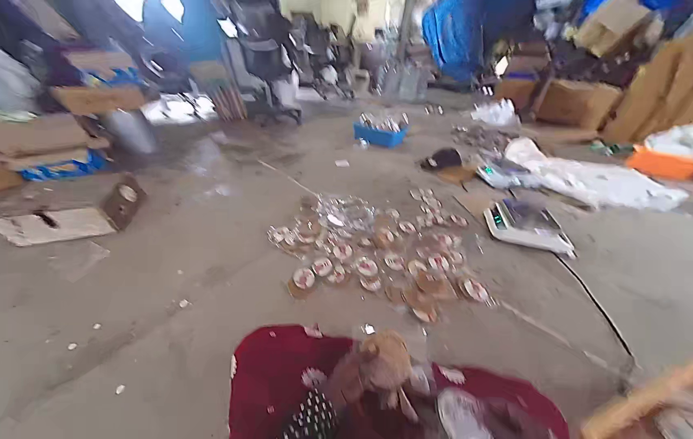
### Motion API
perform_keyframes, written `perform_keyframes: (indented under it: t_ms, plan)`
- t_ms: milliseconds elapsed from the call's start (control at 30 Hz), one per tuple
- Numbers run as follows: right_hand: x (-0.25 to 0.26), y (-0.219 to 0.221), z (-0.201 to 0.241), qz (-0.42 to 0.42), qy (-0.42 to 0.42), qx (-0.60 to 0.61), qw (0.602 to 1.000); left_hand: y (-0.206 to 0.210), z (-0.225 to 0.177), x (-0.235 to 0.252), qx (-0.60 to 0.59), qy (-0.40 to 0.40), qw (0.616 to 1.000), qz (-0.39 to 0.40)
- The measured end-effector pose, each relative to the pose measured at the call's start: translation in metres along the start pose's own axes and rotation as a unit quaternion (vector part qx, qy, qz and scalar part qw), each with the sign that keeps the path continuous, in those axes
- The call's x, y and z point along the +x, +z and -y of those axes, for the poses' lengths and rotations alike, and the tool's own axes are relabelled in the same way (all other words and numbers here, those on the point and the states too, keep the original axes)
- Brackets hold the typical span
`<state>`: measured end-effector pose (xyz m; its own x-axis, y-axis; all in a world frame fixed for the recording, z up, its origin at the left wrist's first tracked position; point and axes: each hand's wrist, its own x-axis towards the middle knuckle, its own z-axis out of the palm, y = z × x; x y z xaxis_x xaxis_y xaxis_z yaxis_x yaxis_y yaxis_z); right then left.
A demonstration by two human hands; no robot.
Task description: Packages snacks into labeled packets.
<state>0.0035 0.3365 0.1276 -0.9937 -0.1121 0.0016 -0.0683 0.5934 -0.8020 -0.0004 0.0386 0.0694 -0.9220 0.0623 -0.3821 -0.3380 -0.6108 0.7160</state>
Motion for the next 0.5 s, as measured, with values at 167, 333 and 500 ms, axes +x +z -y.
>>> perform_keyframes:
  t_ms: [167, 333, 500]
  plan:
    - [0.018, -0.028, 0.015, -0.084, 0.015, -0.044, 0.995, -0.014, 0.013, 0.013, -0.020, -0.018, 0.999, 0.029]
    - [0.026, -0.024, 0.014, -0.127, 0.020, 0.063, 0.990, -0.006, 0.006, 0.010, -0.048, -0.029, 0.998, -0.003]
    - [0.033, -0.005, 0.014, -0.114, 0.027, 0.030, 0.993, -0.004, 0.004, 0.007, -0.055, -0.038, 0.998, 0.009]
